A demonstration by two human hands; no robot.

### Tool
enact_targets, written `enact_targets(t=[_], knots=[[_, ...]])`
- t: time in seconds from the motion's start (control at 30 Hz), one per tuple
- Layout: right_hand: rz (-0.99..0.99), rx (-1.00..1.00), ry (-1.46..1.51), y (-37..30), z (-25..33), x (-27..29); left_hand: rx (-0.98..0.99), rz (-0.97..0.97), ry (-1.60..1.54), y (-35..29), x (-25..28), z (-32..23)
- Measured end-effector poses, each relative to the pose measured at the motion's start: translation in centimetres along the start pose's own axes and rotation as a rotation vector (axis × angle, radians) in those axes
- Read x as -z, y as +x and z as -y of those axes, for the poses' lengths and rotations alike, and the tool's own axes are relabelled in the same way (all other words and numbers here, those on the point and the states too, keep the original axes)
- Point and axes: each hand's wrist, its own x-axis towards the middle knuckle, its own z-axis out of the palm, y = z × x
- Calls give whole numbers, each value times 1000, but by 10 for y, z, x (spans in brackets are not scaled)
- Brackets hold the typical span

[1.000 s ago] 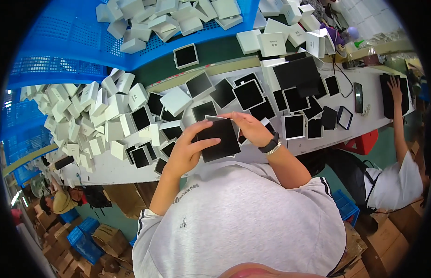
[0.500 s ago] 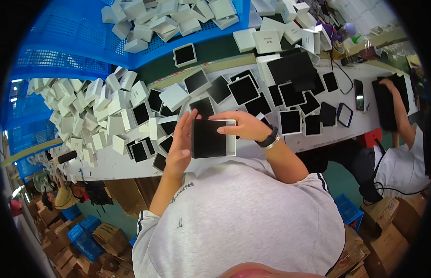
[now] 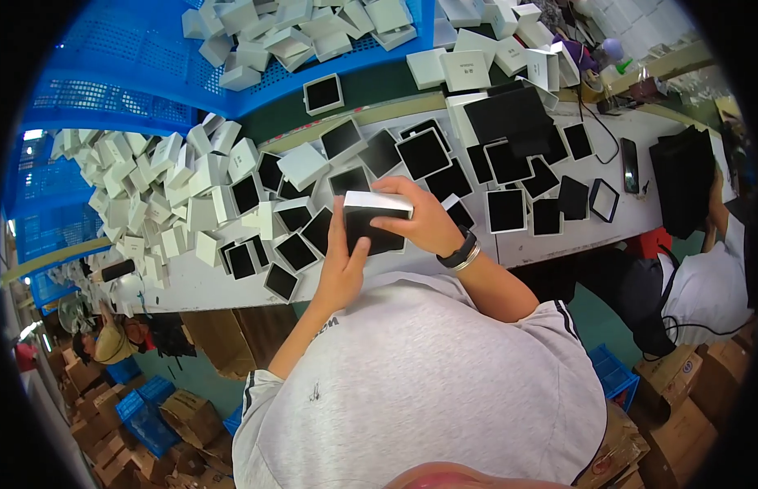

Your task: Placing black protective inserts into small white product boxes and stacking them.

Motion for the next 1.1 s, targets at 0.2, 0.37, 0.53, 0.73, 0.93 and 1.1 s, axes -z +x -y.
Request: enact_targets(t=[0.2,0.37,0.53,0.73,0.93,1.1], knots=[[126,99,23,-12,4,9,-115,-66,59,5,-6,-14],[-94,-25,66,-21,-6,-7,-152,-286,371,16,-12,8],[-281,18,165,-21,-22,-20,72,13,-314,4,8,24],[-208,-98,285,-21,-24,-6,94,23,-273,8,10,30],[-97,-186,196,-29,-40,-25,31,-125,-158,11,0,36],[210,-223,-149,-22,-30,-28,51,-346,-17,2,13,60]])
